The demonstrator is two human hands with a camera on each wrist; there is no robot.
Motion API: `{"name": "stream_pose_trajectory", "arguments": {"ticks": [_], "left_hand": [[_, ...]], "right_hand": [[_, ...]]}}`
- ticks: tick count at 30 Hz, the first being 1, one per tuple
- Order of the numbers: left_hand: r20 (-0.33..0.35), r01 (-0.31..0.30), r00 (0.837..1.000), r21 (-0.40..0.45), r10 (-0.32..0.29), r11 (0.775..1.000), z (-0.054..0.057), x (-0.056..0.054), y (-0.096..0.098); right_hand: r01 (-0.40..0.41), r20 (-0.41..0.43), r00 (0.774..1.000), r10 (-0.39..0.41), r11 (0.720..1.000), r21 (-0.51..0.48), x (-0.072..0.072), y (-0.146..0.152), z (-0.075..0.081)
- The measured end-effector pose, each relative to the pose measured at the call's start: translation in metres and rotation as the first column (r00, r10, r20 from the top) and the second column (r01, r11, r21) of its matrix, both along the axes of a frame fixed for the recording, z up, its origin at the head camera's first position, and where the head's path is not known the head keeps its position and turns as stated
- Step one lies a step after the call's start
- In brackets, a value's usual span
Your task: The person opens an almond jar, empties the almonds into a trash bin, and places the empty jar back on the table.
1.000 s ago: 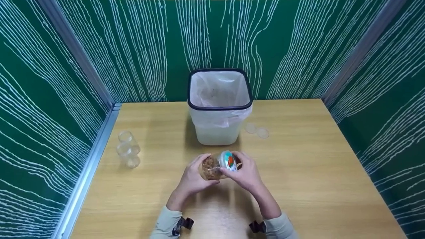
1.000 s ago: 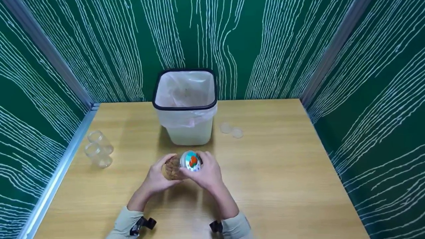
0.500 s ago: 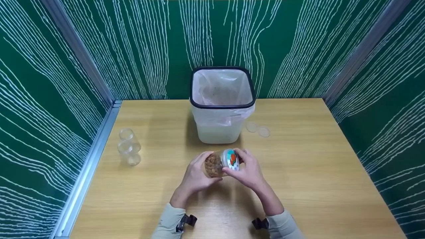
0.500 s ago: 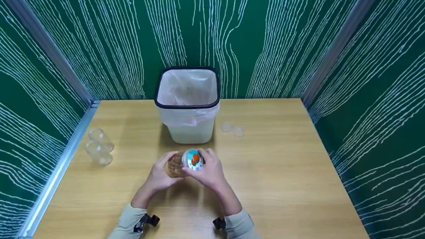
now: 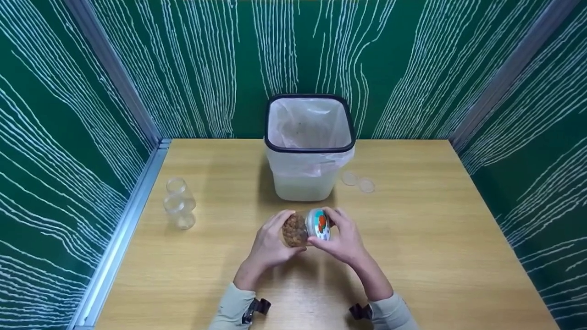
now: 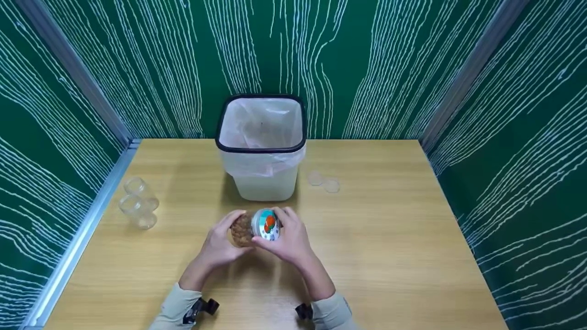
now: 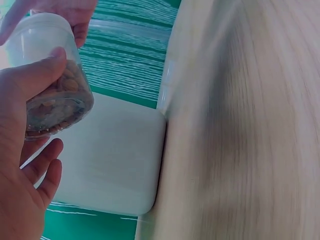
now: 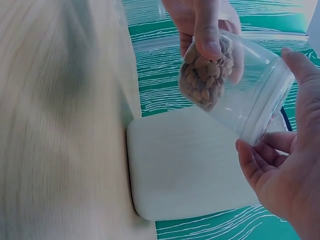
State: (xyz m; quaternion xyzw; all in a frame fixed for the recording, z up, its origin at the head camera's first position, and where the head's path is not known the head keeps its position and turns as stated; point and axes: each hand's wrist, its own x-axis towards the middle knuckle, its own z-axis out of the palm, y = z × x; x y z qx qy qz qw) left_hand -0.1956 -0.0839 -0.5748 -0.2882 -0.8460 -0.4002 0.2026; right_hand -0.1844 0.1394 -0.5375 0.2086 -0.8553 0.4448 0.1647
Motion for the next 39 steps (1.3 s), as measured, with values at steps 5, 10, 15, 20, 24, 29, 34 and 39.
{"name": "stream_pose_trajectory", "arguments": {"ticks": [5,10,15,20,24,29,34,39], "left_hand": [[-0.007,0.021,1.0,0.01,-0.021,1.0,0.0,0.002,0.004],[-0.005,0.069,0.998,-0.005,-0.069,0.998,0.001,0.001,0.006],[-0.037,0.08,0.996,-0.051,-0.082,0.996,0.004,0.0,0.001],[-0.025,0.074,0.997,-0.065,-0.076,0.995,0.004,-0.004,-0.001],[-0.002,0.071,0.997,-0.062,-0.072,0.996,-0.003,-0.003,-0.001],[0.011,0.032,0.999,-0.049,-0.032,0.998,-0.006,0.001,-0.005],[0.036,0.022,0.999,-0.058,-0.02,0.998,-0.007,0.007,-0.009],[0.034,0.027,0.999,-0.056,-0.025,0.998,-0.005,0.006,-0.002]], "right_hand": [[-0.013,-0.056,0.998,0.014,1.0,0.02,0.001,0.004,-0.005],[-0.041,-0.109,0.993,0.045,0.998,0.042,0.0,0.008,-0.006],[-0.12,-0.108,0.986,0.127,0.99,0.069,-0.001,0.011,0.002],[-0.246,0.014,0.969,0.246,0.969,0.025,-0.002,0.015,0.012],[-0.326,0.121,0.937,0.329,0.944,-0.04,0.002,0.017,0.012],[-0.166,0.263,0.951,0.163,0.986,-0.012,0.01,0.014,0.015],[0.032,0.289,0.954,-0.075,0.988,0.15,0.017,0.009,0.017],[0.078,0.265,0.953,-0.15,0.961,0.265,0.016,0.011,0.02]]}}
